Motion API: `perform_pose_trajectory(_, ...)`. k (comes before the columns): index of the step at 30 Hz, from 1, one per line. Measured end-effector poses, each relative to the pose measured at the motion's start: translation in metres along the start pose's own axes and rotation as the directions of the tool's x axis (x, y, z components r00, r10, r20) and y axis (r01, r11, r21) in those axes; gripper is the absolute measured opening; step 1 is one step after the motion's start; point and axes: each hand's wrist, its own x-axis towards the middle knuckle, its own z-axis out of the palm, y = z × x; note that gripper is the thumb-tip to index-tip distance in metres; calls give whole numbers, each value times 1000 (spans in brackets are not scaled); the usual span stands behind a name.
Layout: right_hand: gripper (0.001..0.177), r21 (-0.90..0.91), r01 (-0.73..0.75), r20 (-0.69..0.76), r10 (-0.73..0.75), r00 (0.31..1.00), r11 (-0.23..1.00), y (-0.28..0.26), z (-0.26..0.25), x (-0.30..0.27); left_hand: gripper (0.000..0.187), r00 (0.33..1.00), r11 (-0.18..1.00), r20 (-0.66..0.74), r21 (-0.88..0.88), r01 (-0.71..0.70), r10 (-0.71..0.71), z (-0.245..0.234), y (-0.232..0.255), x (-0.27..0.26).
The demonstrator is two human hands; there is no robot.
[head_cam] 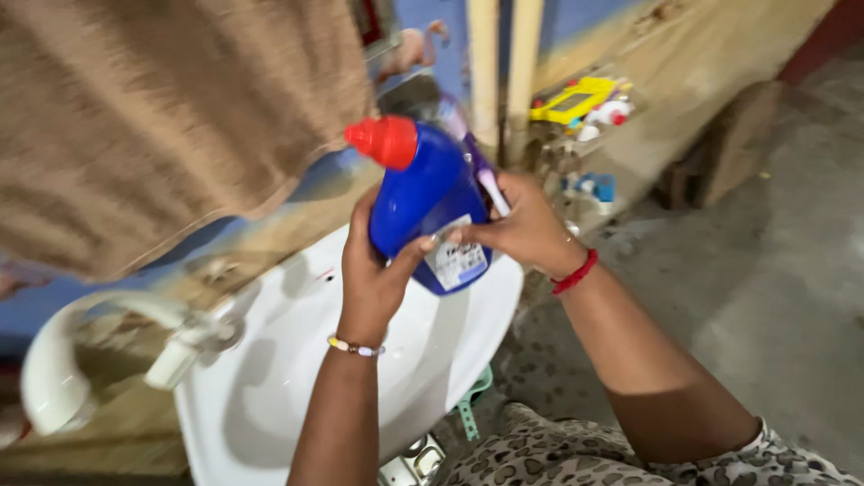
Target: The person washes a purple toothbrush and a metal soap dish under running water at a white sink, then rinses their hands. They use a blue bottle to apply liquid soap to the toothbrush and scrub the dish before rinsing everything again.
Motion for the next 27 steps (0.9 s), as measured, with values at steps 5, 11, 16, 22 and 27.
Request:
perform_pose_trajectory(5,37,90,139,-384,-95,919,986,-21,-84,-1,86,996,989,85,146,-8,-4,62,9,53)
perform_pose_trajectory(11,28,-138,317,-749,-308,586,938,-11,-188,-22,65,987,977,153,197,-83,53,151,-16,90)
perform_pose_trajectory(16,33,-235,128,-894,-266,361,963,62,-259,-8,61,953,936,274,280,-211,133,220,-48,120)
perform_pose_trajectory(22,38,-127,134,-928,-165,335,983,154,-297,60,60,953,934,302,339,-109,2,285,-70,162)
perform_pose_trajectory(27,41,-157,24,-890,-151,430,987,178,-276,104,59,940,931,300,361,45,-162,298,-83,170)
